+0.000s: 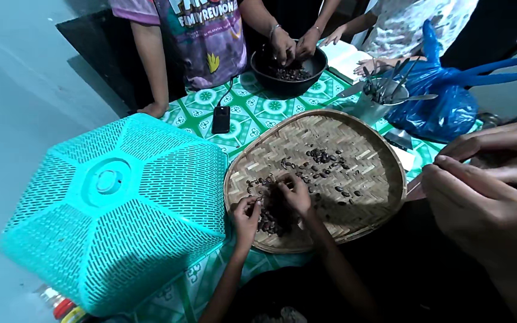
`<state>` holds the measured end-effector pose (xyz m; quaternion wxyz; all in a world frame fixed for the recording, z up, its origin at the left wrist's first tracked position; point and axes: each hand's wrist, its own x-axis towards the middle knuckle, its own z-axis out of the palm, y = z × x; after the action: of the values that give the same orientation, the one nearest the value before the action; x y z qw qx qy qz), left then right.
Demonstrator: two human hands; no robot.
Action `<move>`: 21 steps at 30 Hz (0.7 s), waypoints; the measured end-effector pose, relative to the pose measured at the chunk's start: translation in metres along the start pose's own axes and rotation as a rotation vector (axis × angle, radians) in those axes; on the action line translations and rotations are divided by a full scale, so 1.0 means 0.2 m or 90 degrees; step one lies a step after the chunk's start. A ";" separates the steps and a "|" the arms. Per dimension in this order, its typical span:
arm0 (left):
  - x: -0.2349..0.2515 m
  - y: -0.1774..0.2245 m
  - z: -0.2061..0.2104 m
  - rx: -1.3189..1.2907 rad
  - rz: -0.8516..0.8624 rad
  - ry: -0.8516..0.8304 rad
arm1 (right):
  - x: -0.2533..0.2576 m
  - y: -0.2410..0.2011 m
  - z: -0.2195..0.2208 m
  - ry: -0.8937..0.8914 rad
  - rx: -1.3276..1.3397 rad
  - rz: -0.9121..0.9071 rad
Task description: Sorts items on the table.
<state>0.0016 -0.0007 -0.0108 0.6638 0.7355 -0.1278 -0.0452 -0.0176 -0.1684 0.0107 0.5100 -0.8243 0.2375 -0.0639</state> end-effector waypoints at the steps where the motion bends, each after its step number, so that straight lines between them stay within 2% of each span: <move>1: 0.00 0.01 0.00 0.019 -0.006 -0.013 | 0.01 0.02 -0.01 0.015 -0.014 0.001; 4: 0.00 0.01 0.00 0.052 0.001 -0.032 | 0.01 0.02 -0.04 0.006 -0.156 0.025; 8: 0.00 0.01 0.00 0.067 0.011 -0.042 | 0.02 0.00 -0.01 -0.062 -0.301 0.065; 12: -0.01 0.03 0.00 0.069 0.018 -0.056 | 0.02 0.00 0.01 -0.106 -0.335 0.075; 21: -0.01 0.01 0.00 0.068 0.033 -0.064 | 0.04 0.02 0.01 -0.095 -0.354 0.058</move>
<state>-0.0013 0.0005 -0.0097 0.6176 0.7629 -0.1821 -0.0582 -0.0112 -0.1710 0.0048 0.2828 -0.9233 0.2448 0.0875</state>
